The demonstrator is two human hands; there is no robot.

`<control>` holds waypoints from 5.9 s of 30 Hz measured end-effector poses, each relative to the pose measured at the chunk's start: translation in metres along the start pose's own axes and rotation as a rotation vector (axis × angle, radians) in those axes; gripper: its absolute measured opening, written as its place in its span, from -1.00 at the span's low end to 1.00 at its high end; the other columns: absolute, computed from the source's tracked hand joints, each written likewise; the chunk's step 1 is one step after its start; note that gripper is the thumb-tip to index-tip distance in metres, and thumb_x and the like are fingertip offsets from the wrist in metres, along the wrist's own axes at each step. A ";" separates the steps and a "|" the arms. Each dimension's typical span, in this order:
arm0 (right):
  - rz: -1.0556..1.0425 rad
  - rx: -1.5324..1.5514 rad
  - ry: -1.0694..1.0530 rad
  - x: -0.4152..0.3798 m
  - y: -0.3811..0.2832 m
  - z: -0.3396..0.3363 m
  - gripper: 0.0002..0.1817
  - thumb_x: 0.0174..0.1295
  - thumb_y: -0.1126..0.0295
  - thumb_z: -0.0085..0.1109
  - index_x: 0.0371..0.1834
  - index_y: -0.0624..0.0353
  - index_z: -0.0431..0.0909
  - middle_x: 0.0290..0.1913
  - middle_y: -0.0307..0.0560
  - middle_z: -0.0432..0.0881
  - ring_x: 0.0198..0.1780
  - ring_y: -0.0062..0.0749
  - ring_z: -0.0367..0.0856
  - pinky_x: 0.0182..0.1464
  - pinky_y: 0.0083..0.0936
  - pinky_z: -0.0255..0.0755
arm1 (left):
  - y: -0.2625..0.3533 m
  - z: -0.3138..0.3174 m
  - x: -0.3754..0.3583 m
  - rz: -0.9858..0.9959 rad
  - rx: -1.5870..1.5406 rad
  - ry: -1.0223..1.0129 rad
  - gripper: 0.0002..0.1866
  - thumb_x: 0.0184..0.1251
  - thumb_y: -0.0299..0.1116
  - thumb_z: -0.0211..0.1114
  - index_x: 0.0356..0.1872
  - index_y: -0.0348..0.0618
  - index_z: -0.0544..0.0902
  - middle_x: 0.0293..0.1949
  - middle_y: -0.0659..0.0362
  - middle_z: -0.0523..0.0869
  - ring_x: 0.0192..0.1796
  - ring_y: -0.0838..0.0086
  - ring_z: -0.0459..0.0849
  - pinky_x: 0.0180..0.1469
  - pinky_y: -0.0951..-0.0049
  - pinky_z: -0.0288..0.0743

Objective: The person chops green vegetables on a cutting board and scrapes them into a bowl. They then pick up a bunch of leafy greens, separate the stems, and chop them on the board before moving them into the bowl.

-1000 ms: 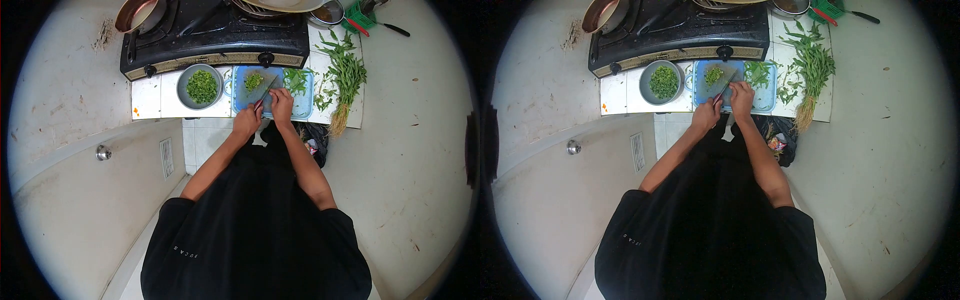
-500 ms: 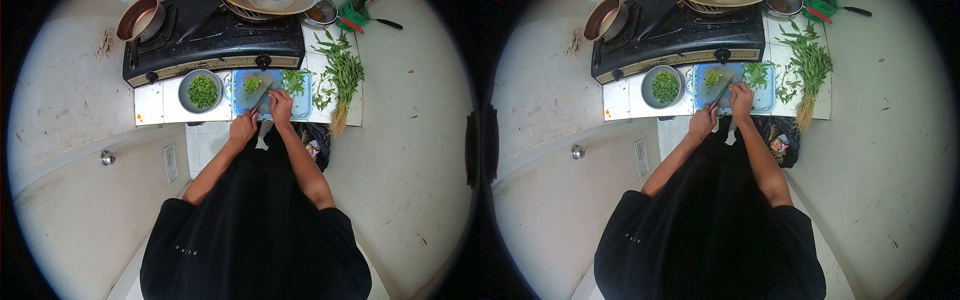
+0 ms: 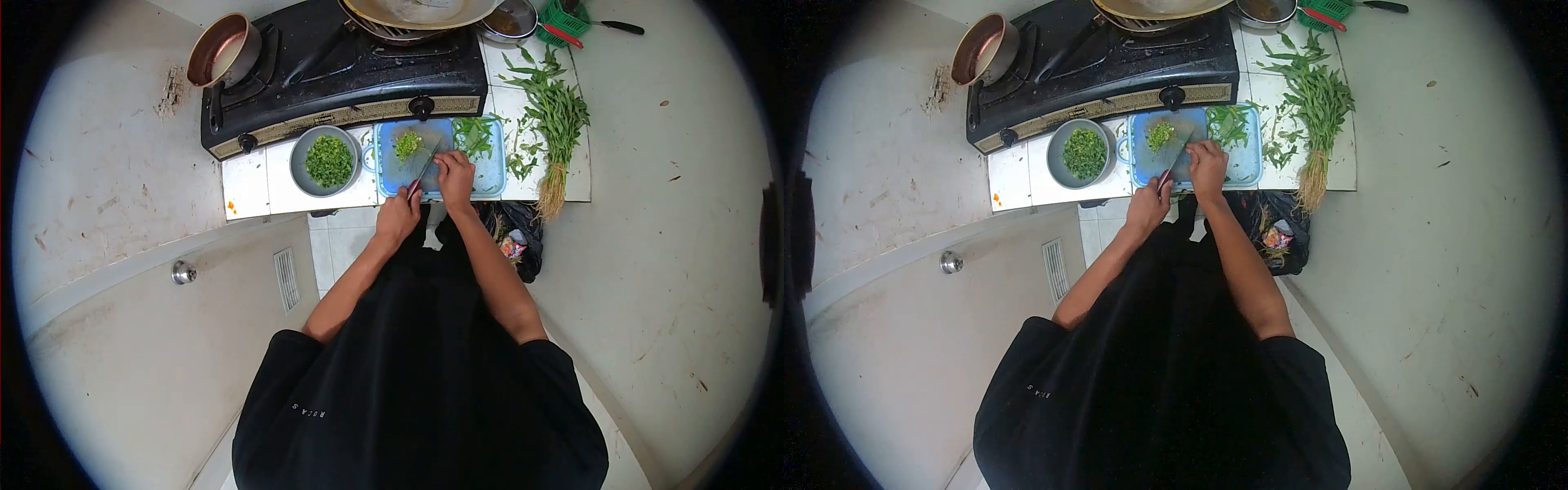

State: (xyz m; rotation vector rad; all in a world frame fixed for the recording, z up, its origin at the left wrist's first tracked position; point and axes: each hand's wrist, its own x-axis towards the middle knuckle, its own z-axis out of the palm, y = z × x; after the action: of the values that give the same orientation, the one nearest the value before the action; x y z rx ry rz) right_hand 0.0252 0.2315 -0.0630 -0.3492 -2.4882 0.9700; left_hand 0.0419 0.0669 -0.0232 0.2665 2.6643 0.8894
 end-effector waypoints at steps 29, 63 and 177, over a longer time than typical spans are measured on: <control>-0.009 -0.058 0.030 -0.003 -0.005 -0.006 -0.83 0.15 0.54 0.33 -0.22 0.09 0.80 -0.23 -0.13 0.67 -0.09 -0.18 0.63 -0.04 -0.26 0.37 | 0.000 0.000 0.004 -0.057 0.002 -0.023 -0.51 0.55 -0.01 0.13 -0.15 -0.39 0.59 -0.45 -0.38 0.69 -0.32 -0.33 0.71 -0.25 -0.20 0.61; 0.014 -0.029 0.019 -0.004 -0.002 -0.004 -0.89 0.21 0.44 0.30 -0.24 0.05 0.78 -0.19 -0.17 0.69 -0.06 -0.19 0.62 -0.03 -0.22 0.33 | 0.005 -0.001 0.000 -0.015 -0.008 -0.049 -0.49 0.57 -0.02 0.10 -0.14 -0.43 0.58 -0.45 -0.37 0.69 -0.31 -0.33 0.72 -0.25 -0.19 0.60; 0.411 0.105 -0.313 -0.086 -0.048 -0.087 -0.74 0.46 0.29 0.12 0.06 0.21 0.55 -0.19 0.31 0.69 -0.10 0.35 0.65 -0.10 0.01 0.52 | 0.013 0.011 0.043 0.410 -0.183 0.324 -0.87 0.19 -0.57 0.39 -0.23 -0.28 0.77 -0.26 0.01 0.69 -0.16 0.06 0.61 -0.05 0.16 0.49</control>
State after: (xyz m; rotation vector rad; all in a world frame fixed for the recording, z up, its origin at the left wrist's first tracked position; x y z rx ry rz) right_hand 0.1389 0.2145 0.0002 -0.7464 -2.6844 1.4064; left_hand 0.0067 0.0956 -0.0339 0.6962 2.8410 1.3982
